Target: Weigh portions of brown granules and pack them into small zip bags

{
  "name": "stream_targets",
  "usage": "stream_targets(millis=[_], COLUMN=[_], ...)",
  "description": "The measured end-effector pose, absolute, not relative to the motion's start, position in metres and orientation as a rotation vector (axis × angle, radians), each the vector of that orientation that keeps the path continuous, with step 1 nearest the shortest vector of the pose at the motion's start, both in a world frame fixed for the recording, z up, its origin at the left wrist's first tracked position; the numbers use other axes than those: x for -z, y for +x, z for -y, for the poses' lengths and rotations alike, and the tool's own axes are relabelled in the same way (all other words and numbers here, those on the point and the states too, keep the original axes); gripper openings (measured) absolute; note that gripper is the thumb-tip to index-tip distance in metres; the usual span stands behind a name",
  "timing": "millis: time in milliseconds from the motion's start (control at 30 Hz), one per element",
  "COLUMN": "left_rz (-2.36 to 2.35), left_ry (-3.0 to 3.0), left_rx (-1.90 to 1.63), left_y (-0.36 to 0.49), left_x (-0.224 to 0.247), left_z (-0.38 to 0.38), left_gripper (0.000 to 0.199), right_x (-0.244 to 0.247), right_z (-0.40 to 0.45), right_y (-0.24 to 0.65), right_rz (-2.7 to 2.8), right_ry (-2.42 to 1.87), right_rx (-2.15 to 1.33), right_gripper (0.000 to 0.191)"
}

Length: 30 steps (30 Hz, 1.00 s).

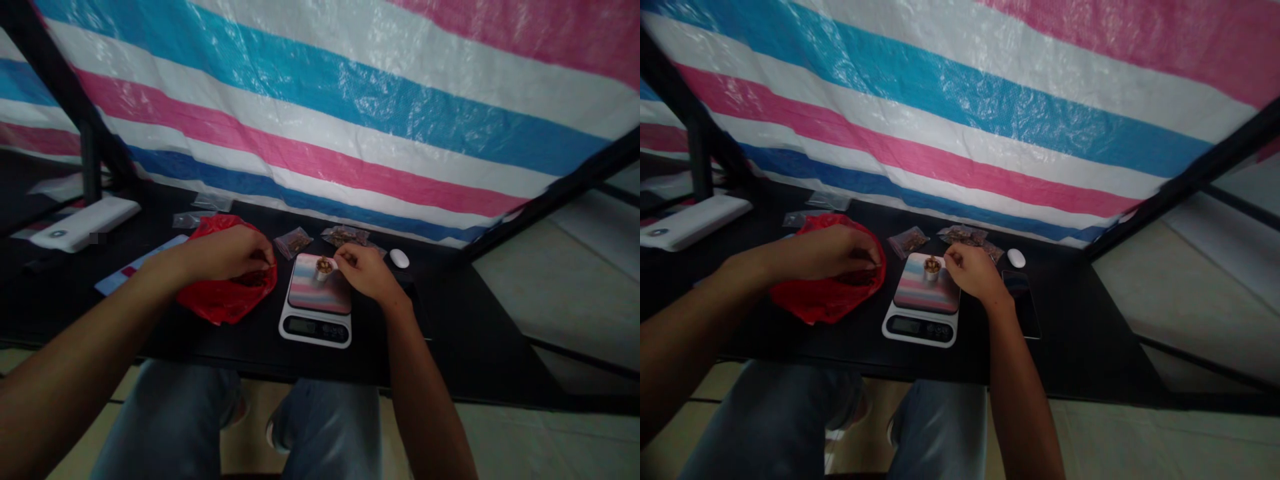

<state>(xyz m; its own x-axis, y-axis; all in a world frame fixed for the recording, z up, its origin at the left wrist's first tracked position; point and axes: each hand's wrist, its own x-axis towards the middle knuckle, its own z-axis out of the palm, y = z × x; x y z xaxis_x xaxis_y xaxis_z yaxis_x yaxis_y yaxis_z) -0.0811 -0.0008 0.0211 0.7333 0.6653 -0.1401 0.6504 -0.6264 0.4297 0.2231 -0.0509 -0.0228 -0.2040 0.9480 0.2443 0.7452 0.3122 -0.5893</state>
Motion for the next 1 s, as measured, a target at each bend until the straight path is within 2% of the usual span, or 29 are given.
stream_targets(millis=[367,567,1000], left_rz=[-0.739,-0.676,-0.567], left_ry=[2.569,2.653,2.618], left_rx=[-0.233,-0.213,-0.323], left_y=[-0.027,0.01,0.017], left_x=[-0.042,-0.041,-0.037], left_z=[-0.004,-0.013,-0.005], left_gripper=[0.022,0.024,0.029], right_x=[0.021,0.023,0.022], right_z=[0.052,0.05,0.051], right_y=[0.223,0.225,0.225], right_rz=[2.009,2.009,2.042], right_ry=[-1.489,-1.476,-1.461], right_rx=[-0.465,-0.451,-0.4], right_gripper=[0.016,0.016,0.02])
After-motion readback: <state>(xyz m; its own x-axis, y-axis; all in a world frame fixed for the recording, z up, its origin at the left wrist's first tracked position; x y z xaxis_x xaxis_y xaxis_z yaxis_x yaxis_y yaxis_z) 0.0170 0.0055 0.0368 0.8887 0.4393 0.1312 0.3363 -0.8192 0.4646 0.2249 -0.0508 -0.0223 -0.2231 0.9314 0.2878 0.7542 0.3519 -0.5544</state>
